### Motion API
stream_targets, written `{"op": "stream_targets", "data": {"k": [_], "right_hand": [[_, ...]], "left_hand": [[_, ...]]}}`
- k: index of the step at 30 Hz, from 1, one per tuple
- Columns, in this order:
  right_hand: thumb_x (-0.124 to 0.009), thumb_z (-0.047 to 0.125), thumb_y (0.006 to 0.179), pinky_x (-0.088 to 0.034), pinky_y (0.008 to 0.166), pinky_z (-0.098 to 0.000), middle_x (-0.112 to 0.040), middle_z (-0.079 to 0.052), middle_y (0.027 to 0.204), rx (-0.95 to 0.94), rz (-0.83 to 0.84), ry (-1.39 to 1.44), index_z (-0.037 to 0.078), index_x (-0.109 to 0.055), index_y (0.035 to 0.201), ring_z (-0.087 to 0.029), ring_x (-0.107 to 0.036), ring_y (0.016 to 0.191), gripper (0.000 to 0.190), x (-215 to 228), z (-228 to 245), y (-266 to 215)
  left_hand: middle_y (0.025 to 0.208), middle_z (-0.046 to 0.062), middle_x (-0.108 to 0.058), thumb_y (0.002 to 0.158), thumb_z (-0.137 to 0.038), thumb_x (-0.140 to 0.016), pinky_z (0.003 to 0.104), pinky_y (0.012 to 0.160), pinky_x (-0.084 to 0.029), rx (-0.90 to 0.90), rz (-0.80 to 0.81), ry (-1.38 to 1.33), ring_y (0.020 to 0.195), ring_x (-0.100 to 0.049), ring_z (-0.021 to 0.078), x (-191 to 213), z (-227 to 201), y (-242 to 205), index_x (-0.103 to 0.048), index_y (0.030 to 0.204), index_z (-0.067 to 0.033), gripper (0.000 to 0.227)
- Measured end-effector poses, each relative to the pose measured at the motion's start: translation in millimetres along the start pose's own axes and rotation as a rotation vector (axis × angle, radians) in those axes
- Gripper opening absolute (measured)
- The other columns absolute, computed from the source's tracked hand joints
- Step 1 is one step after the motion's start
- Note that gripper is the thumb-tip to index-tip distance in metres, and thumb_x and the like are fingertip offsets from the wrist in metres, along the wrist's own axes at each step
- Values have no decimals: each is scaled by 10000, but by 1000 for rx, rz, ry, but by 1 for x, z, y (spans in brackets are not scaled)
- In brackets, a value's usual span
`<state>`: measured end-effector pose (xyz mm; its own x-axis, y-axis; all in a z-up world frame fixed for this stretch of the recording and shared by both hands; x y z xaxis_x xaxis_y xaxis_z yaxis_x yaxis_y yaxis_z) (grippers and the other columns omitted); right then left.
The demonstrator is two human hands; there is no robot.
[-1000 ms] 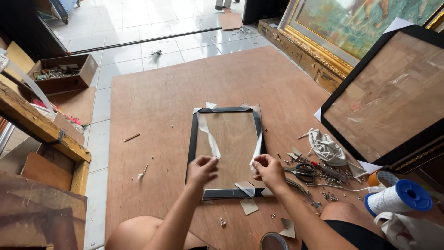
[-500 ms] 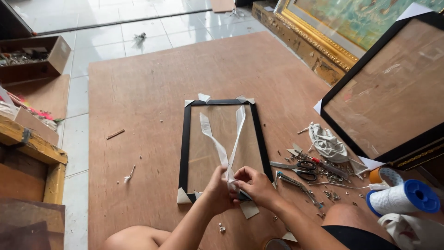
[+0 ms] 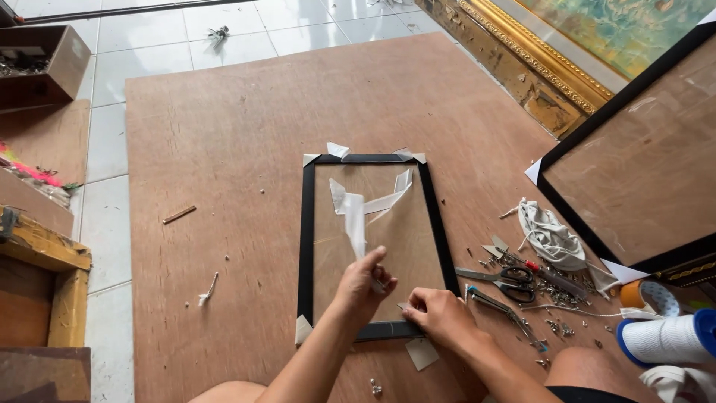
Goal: The person applies adhesive strips to the back of a picture frame using a stapler-like tool and hands, then peels away the protective backing.
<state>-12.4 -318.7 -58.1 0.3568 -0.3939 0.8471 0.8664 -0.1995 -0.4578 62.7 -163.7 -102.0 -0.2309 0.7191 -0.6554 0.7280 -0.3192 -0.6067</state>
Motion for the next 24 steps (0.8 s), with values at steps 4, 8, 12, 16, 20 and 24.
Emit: {"op": "stream_targets", "data": {"k": [4,8,12,16,20,24], "right_hand": [[-708,395,1089,-606,699,-314,-930,55,1008,-21,-99,297,248,-785,1040,-107,-828,815,174,21,6,3],[-756,366,1066,-543,533,-336,-897,-16,862,-42,-275,697,160,-729,981,-170,-796,658,224,35,0,6],[-785,408,998,-636,748,-363,-870,-20,956,61,-422,628,217,-800,1012,-180,-845,881,193,52,19,-20],[-782,86,836,-602,994,-387,-914,95,1179,541,-650,419,195,-925,1051,-199,-702,1145,281,59,55,-47],[-790,318,1004,-521,1126,-444,-810,-61,1359,748,-762,436,174,-846,1182,-285,-682,1317,236,47,62,-50],[-704,414,1008,-559,1102,-404,-828,-19,1308,451,-563,620,196,-824,1214,-219,-743,1280,323,39,49,-35]], "left_hand": [[580,1,-493,1118,-424,-750,448,706,-650,224,14,-20,561,-581,186,-7,43,-4,-562,875,-169,399],[746,98,-623,1178,-632,-466,603,838,-623,350,-5,177,646,-632,320,-3,74,-7,-603,860,-136,604],[954,119,-756,1196,-571,-448,525,747,-627,386,101,228,799,-740,295,-19,65,-17,-690,1226,-166,473],[1157,251,-784,1232,-421,-406,486,901,-602,231,151,27,1036,-747,367,-31,26,-31,-734,1239,48,572],[1319,255,-803,1203,-220,-493,417,681,-583,-147,225,-98,836,-730,310,-36,-43,-22,-663,1105,6,299],[920,72,-569,1184,-241,-575,400,921,-593,-679,593,-75,896,-624,218,-77,-149,-121,-693,1140,-63,219]]}}
Point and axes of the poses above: each hand's wrist, its own y-axis towards the middle knuckle, its own x-axis out of the back of the hand, z = x × y, the point moved 7 cm from there along y, towards the middle knuckle
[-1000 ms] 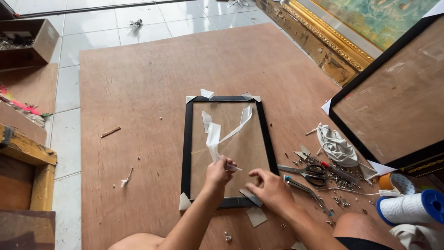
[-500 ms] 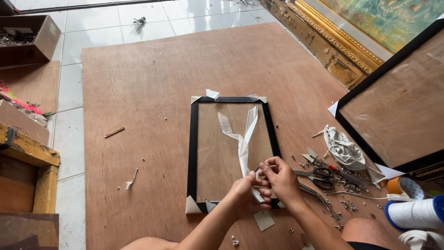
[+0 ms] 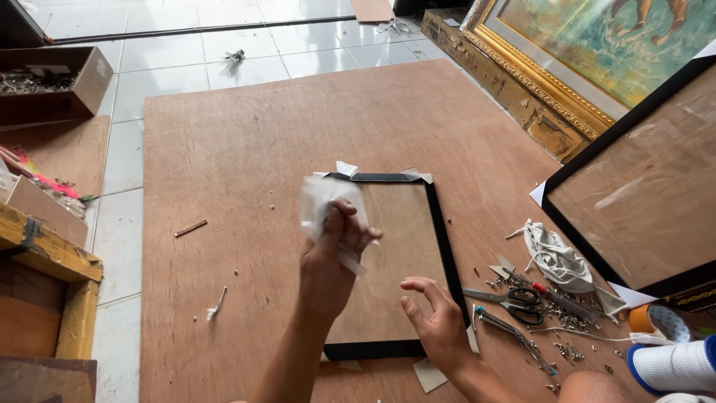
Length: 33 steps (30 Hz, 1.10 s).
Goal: The person applies adhesive strips to the back of a picture frame using a stapler-like tool and hands, then peels away the protective backing.
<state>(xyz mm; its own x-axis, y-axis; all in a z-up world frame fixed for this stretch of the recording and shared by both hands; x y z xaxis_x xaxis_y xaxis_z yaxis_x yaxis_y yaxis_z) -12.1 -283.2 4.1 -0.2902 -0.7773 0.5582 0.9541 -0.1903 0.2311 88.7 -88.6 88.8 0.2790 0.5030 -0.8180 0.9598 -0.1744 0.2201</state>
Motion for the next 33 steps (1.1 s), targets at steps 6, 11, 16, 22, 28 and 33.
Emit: {"op": "stream_targets", "data": {"k": [6,11,16,22,28,33], "right_hand": [[-744,369,971,-622,1034,-345,-890,71,1251,-277,133,-157,257,-838,1229,-144,-822,1193,296,-14,-70,36],[-722,322,1042,-668,1055,-370,-813,42,1433,-393,206,-290,236,-779,1365,-177,-767,1286,339,-20,-73,111],[-758,377,962,-613,962,-392,-679,-31,1507,-285,2,-288,291,-797,1283,-198,-802,1091,335,-30,-126,230],[-705,371,968,-324,1329,-399,-266,-95,1875,-275,93,-244,240,-760,1456,-268,-372,1677,509,-50,-161,319],[-563,290,1114,-554,989,-362,-760,-45,1447,-352,259,-77,217,-552,1693,-163,-768,1078,583,-55,-85,241],[-603,290,1060,-506,1069,-359,-585,-13,1714,-167,405,-7,189,-613,1624,-183,-617,1325,573,-46,-59,141]], "left_hand": [[650,-62,-392,1119,-340,-677,342,625,-388,345,-382,89,583,-403,110,72,84,-25,-729,1138,-87,259],[731,-73,-550,1118,-442,-714,316,549,-358,653,-734,52,582,-478,111,148,181,-42,-683,882,-249,306],[991,40,-751,1186,-446,-541,424,793,-511,656,-682,-130,876,-655,223,134,177,-21,-573,885,-219,379],[1081,100,-849,1187,-413,-562,421,793,-536,597,-764,-151,915,-724,254,124,159,-16,-568,879,-194,378],[1200,144,-871,1199,-437,-503,461,887,-546,597,-735,-201,1018,-757,313,129,171,-15,-538,852,-203,420],[1340,186,-854,1227,-433,-413,520,1025,-516,605,-735,-214,1182,-759,381,129,174,-23,-534,1061,-166,337]]}}
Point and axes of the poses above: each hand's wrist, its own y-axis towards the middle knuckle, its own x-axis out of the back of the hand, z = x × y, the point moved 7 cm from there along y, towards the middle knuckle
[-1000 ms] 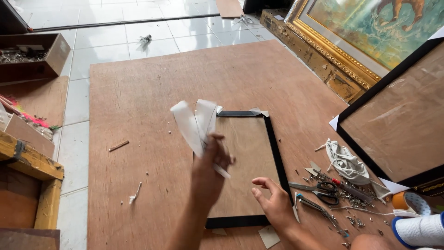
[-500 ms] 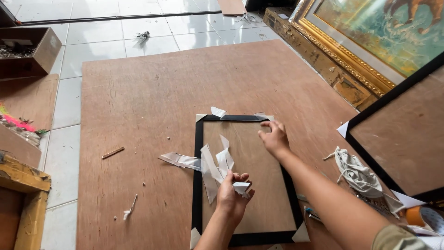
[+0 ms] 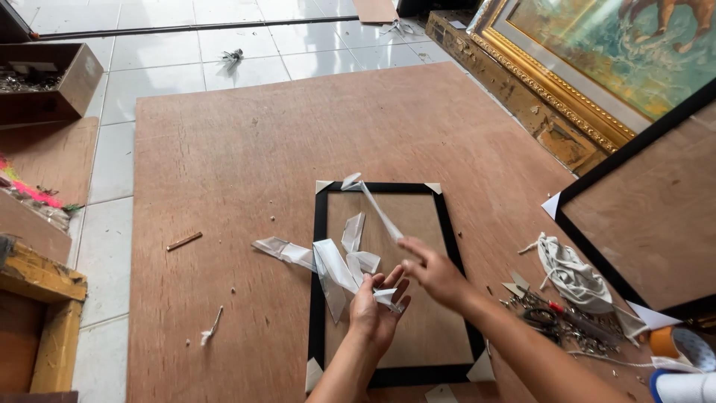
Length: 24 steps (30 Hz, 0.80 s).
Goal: The person applies adhesive strips to the back of a picture frame using a stapler-like tool and hands, then peels away the protective backing.
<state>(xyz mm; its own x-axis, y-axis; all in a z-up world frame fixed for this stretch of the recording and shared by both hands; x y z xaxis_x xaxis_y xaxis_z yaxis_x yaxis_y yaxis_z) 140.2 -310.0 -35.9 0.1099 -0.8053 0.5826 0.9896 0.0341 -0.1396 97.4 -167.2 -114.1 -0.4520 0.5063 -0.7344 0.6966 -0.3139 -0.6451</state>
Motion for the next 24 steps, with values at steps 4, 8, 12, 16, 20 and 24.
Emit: {"op": "stream_targets", "data": {"k": [4,8,12,16,20,24], "right_hand": [[-705,282,1033,-392,1304,-397,-650,-63,1679,225,84,7,178,-708,1543,-197,-528,1607,520,-9,20,-96],[-775,301,983,-591,1092,-338,-693,-7,1660,79,83,37,202,-783,1477,-138,-642,1514,504,-6,-26,-149],[-722,391,1013,-592,962,-364,-819,-58,1262,-168,-76,249,117,-871,1175,-180,-728,1184,351,12,-31,-165],[-679,621,885,-536,806,-391,-847,-67,1188,-520,-140,533,115,-798,1180,-246,-757,1027,597,13,-43,-165],[-695,696,864,-507,750,-310,-807,-84,996,-693,147,478,120,-755,1144,-173,-712,878,643,-26,-54,-174],[-814,307,960,-639,824,-451,-845,-198,1085,-793,31,1079,5,-771,1231,-306,-789,943,408,-50,-62,-166]], "left_hand": [[1155,192,-746,1217,-409,-476,526,768,-565,9,-45,24,959,-741,420,15,24,8,-591,1230,-79,350],[1312,217,-840,1213,-401,-420,404,655,-526,81,75,80,717,-615,254,5,51,-22,-552,1470,-145,386],[928,48,-682,1162,-329,-599,373,695,-502,88,102,301,761,-627,209,28,86,-9,-709,1206,-110,249],[905,48,-622,1153,-427,-515,333,747,-446,-40,79,919,806,-555,181,37,90,-17,-677,1089,-126,347],[996,13,-779,947,-207,-599,308,751,-569,-42,387,1344,929,-678,102,-4,108,-74,-790,1117,-158,261],[1137,181,-804,946,-334,-451,484,905,-590,-234,392,1752,1117,-762,361,-12,95,-85,-704,1181,-111,412]]}}
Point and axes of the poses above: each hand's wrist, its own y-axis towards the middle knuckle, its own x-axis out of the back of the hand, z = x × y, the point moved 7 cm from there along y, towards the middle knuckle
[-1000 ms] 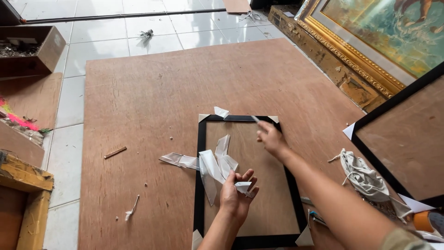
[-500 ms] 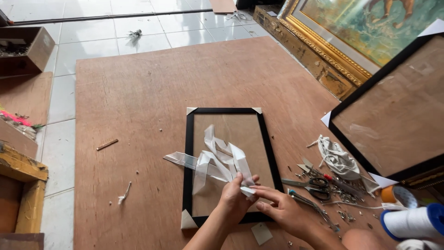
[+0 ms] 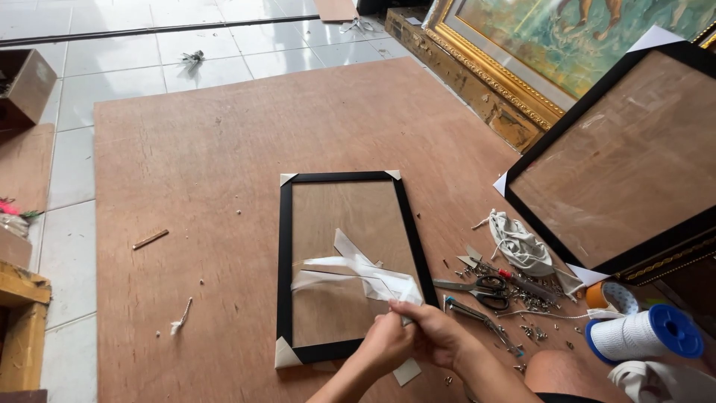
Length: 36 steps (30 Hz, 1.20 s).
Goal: The person applies adhesive strips to the back of a picture frame using a stapler-like tool and hands, then peels away the protective backing.
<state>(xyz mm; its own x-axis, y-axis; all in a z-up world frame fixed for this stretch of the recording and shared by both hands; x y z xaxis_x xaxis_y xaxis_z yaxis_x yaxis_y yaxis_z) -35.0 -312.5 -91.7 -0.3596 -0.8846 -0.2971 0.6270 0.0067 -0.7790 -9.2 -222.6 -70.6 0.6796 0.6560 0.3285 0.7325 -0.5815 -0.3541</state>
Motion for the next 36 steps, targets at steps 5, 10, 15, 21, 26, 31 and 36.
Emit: {"op": "stream_targets", "data": {"k": [5,10,15,21,26,31,36], "right_hand": [[-684,371,1090,-620,969,-451,-801,-176,963,29,-33,282,-7,-768,1027,-307,-766,919,392,14,15,33],[-609,439,1148,-260,489,-197,-336,164,541,107,125,801,292,-417,627,-4,-317,486,575,67,70,54],[-743,273,982,-160,443,-179,-296,170,585,275,-106,784,248,-528,873,11,-225,445,243,75,98,34],[-604,62,1006,-191,492,-203,-212,147,595,556,-139,751,258,-641,1000,-20,-175,475,199,112,123,43],[-552,405,1195,-54,484,-251,-124,133,624,623,-246,801,304,-701,1025,-54,-70,526,248,92,119,0],[-477,412,1108,-73,528,-329,-164,82,605,963,-440,736,257,-263,688,-112,-72,542,496,66,120,-64],[-532,354,1007,-80,498,-341,-126,65,607,1093,-250,587,237,-240,674,-111,-68,526,458,12,106,-64]], "left_hand": [[1165,316,-709,1088,-448,-410,721,897,-524,-139,8,252,1058,-658,654,1,3,13,-563,1199,-63,429],[1061,294,-757,1184,-478,-552,577,785,-479,-208,122,198,935,-651,586,23,-22,-11,-485,1119,-84,405],[923,248,-739,1176,-344,-615,539,698,-442,-249,143,193,761,-548,477,49,-31,-19,-415,1085,-107,323],[1111,97,-768,1051,-327,-791,351,746,-502,-67,86,4,883,-641,196,99,-23,-27,-545,1267,-179,359],[1129,60,-618,786,-301,-967,320,905,-496,-53,39,-69,1012,-591,202,110,-23,-32,-495,1572,-277,917],[926,60,-740,1070,-260,-694,346,740,-582,-829,-774,-6,824,-735,215,115,-99,-77,-749,939,-102,213],[1037,114,-847,1148,-584,-391,368,869,-612,142,-25,-714,904,-799,233,7,-30,-12,-826,1129,-73,672]]}}
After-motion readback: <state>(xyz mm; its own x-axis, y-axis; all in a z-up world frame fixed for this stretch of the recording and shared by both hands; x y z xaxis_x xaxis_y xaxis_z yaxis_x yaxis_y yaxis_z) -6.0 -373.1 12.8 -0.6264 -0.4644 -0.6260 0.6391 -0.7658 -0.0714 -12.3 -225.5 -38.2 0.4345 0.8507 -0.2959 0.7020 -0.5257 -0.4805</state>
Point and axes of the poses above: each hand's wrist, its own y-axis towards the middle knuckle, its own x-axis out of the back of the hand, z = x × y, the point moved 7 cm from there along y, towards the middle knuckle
